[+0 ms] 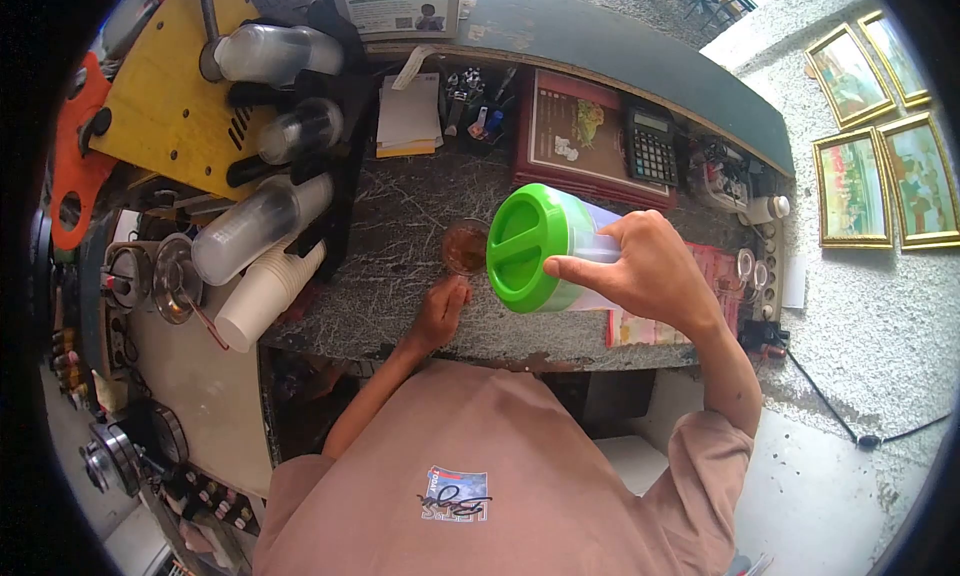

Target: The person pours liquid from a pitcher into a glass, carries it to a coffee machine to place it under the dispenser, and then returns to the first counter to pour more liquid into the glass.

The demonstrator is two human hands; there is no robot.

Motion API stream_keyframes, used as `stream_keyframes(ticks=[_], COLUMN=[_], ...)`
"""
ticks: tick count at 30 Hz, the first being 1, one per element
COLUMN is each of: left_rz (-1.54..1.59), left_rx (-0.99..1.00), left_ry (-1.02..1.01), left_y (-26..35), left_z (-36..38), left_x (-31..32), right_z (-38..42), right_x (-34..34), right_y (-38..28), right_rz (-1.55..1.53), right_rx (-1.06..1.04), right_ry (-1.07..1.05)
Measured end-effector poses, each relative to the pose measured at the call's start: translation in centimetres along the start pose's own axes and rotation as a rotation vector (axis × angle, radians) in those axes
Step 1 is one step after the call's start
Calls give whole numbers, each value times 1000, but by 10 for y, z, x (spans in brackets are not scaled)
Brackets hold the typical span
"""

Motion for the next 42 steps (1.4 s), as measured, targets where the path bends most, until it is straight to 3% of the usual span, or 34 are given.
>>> stream_keyframes(ticks=[18, 26, 29, 33, 35, 36, 39, 42], left_rz=[38, 140, 201, 237, 365, 362, 462, 452], left_rx=[-29, -284, -295, -393, -399, -400, -449, -487], left_ry=[-15, -87, -54, -141, -179, -181, -184, -166], left_y=[12, 17, 9, 18, 17, 15, 12, 15], left_z=[-3, -4, -2, -9, -11, -11, -10, -11], left_x=[-6, -10, -4, -13, -15, -15, -10, -9], right_z=[1, 21, 36, 55, 68, 72, 92, 104], right_x=[17, 28, 37, 53, 62, 71, 75, 75], right_y=[26, 72, 96, 138, 161, 175, 206, 215], right_rz=[-76, -318, -470, -781, -1119, -1159, -1335, -1294], right_rx=[15, 63, 29, -161, -213, -227, -409, -365], right_ry=[8, 116, 193, 420, 608, 813, 937, 1113])
Point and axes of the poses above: each hand's wrist, its own z-axis away from the middle knuckle, its own x-axis out of the palm, y = z × x, the point moved 2 cm from there along -z, towards the middle knuckle, and after that the axes turned 11 degrees about -z, right-handed, at the moved point
